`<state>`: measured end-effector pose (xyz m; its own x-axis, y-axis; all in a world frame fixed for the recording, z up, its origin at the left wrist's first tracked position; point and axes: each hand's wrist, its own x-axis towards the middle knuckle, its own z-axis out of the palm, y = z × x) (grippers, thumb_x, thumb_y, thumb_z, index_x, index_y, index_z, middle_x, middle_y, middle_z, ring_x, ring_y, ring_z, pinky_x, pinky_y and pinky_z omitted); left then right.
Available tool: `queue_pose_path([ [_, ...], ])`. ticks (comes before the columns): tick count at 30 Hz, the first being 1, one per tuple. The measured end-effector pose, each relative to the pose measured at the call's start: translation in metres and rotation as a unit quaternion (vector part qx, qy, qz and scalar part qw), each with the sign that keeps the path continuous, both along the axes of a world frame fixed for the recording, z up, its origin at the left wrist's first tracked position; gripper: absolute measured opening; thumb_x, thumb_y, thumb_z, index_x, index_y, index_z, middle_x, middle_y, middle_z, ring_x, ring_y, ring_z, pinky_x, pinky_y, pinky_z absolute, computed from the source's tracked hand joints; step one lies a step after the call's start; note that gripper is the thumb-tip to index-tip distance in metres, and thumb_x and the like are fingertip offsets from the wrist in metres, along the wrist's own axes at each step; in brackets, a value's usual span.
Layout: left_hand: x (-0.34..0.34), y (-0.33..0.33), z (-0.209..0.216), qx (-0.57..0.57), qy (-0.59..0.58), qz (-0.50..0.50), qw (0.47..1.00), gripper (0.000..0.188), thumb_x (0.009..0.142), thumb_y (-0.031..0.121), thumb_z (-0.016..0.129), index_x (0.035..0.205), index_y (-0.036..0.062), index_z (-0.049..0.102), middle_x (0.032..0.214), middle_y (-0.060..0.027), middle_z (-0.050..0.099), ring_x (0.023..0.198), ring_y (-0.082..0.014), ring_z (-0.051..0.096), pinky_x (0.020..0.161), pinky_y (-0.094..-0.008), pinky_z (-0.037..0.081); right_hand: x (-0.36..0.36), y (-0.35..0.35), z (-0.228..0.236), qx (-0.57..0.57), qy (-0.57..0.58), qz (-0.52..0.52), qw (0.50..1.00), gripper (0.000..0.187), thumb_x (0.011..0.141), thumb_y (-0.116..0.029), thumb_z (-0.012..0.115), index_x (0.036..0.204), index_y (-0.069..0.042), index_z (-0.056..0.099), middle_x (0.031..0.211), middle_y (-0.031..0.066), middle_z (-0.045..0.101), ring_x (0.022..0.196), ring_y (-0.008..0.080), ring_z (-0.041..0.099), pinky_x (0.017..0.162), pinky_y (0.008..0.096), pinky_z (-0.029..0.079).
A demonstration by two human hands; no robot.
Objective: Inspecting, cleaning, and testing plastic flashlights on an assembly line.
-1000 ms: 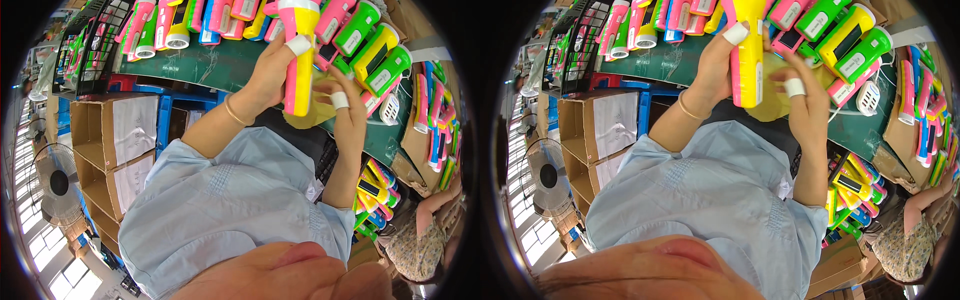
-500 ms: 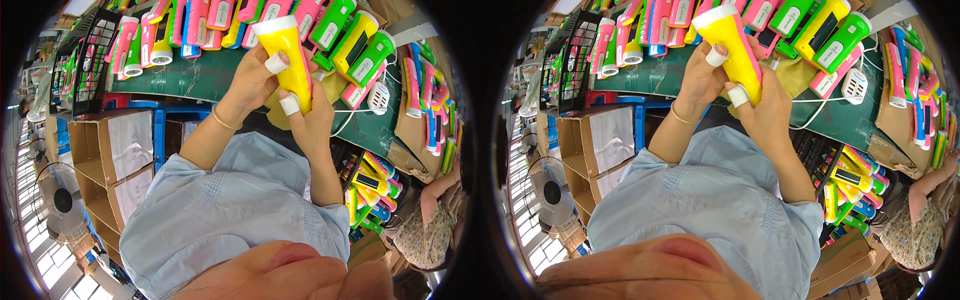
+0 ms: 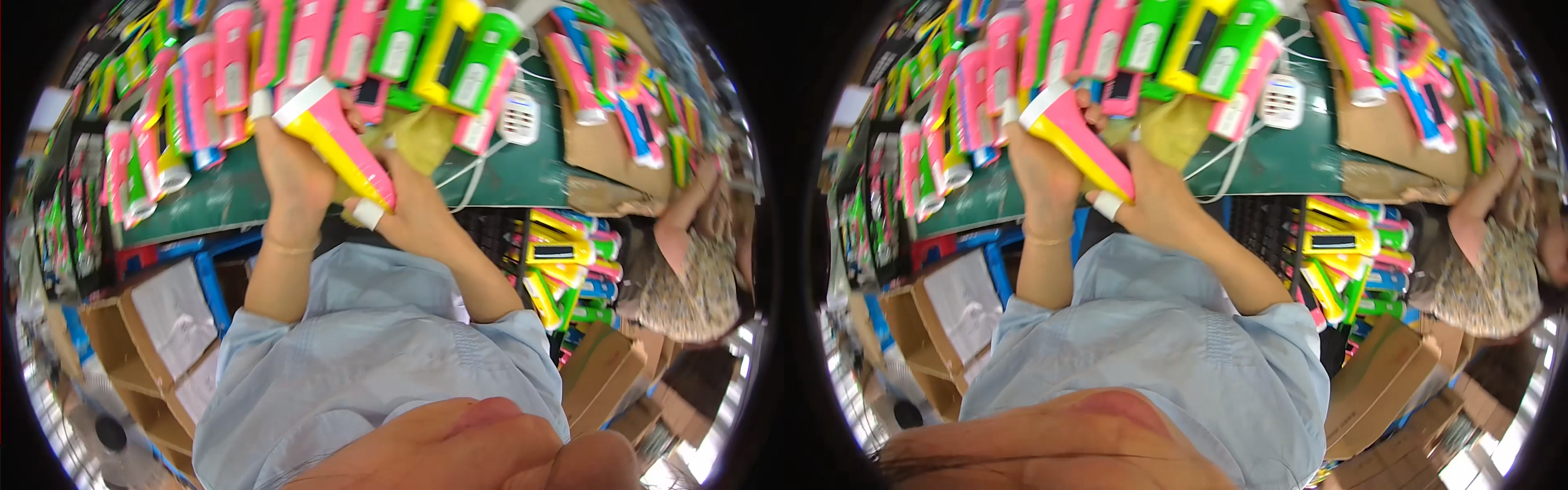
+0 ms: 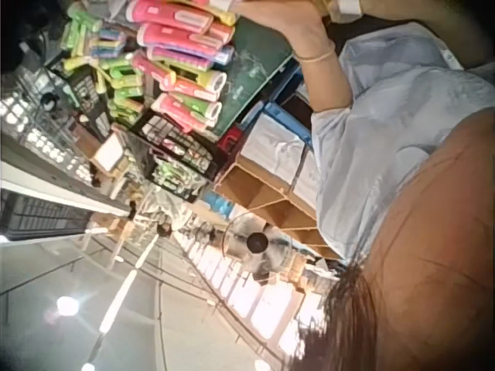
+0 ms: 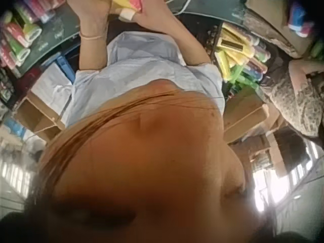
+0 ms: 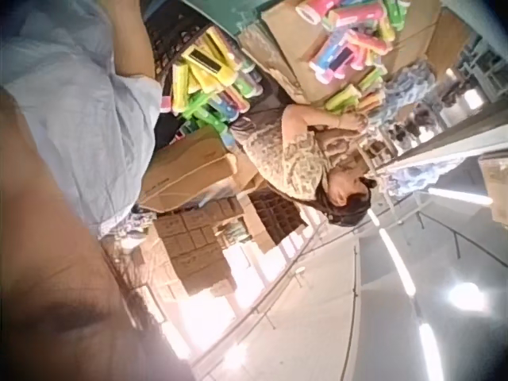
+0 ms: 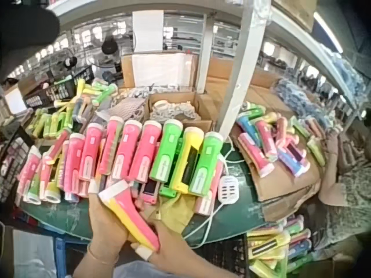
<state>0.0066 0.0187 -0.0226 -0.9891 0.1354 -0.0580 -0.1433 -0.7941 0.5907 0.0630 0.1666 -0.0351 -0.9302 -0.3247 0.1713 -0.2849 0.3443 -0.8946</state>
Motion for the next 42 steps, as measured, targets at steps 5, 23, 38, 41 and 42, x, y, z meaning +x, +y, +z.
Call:
queue_pose_path([
  [5, 0.008, 0.003, 0.003, -0.14, 0.056, 0.002, 0.989, 0.048, 0.093, 0.038, 0.038, 0.119, -0.0013, 0.046, 0.106, -0.0111, 0.054, 0.096, -0.0215, 0.052, 0.086, -0.036, 0.041, -0.011, 0.069, 0.022, -0.282, -0.144, -0.193, 0.929, 0.037, 0.086, -0.026, 0.056, 0.112, -0.001, 0.049, 0.074, 0.0049, 0.057, 0.059, 0.0107, 0.055, 0.052, 0.0235, 0.041],
  [23, 0.068, 0.066, 0.123, 0.127, 0.254, -0.48, 0.83, 0.077, 0.088, 0.063, 0.023, 0.132, -0.0004, 0.027, 0.106, -0.0296, 0.056, 0.107, -0.0405, 0.048, 0.094, -0.0506, 0.032, -0.099, 0.215, 0.055, -0.059, 0.119, -0.405, 0.904, 0.034, 0.08, -0.013, 0.056, 0.109, 0.004, 0.058, 0.076, 0.0049, 0.058, 0.059, 0.0099, 0.05, 0.052, 0.0228, 0.04],
  [38, 0.014, -0.042, 0.101, -0.375, 0.282, -0.062, 0.881, 0.059, 0.082, 0.045, 0.056, 0.112, -0.005, 0.048, 0.078, -0.0104, 0.055, 0.068, -0.0184, 0.055, 0.059, -0.0311, 0.047, -0.007, 0.044, -0.044, 0.189, 0.195, -0.03, 0.962, 0.013, 0.074, -0.016, 0.068, 0.074, -0.006, 0.06, 0.068, 0.0113, 0.053, 0.059, 0.0294, 0.056, 0.051, 0.0377, 0.045],
  [41, -0.035, -0.123, 0.131, -0.549, 0.288, 0.096, 0.779, 0.029, 0.091, 0.028, 0.051, 0.105, 0.0029, 0.054, 0.082, -0.0015, 0.053, 0.071, -0.0088, 0.05, 0.065, -0.0211, 0.041, -0.006, 0.033, -0.04, 0.197, 0.197, -0.04, 0.96, 0.014, 0.076, -0.011, 0.065, 0.071, -0.003, 0.056, 0.062, 0.0129, 0.047, 0.051, 0.0298, 0.049, 0.046, 0.0358, 0.036],
  [42, -0.065, -0.164, 0.123, -0.545, 0.189, 0.149, 0.803, 0.021, 0.088, 0.015, 0.055, 0.103, 0.0002, 0.057, 0.081, -0.0026, 0.057, 0.072, -0.008, 0.054, 0.064, -0.0208, 0.043, -0.005, 0.032, -0.041, 0.201, 0.202, -0.037, 0.958, 0.012, 0.076, -0.01, 0.065, 0.072, -0.003, 0.056, 0.062, 0.0126, 0.047, 0.051, 0.0296, 0.049, 0.045, 0.0355, 0.036],
])
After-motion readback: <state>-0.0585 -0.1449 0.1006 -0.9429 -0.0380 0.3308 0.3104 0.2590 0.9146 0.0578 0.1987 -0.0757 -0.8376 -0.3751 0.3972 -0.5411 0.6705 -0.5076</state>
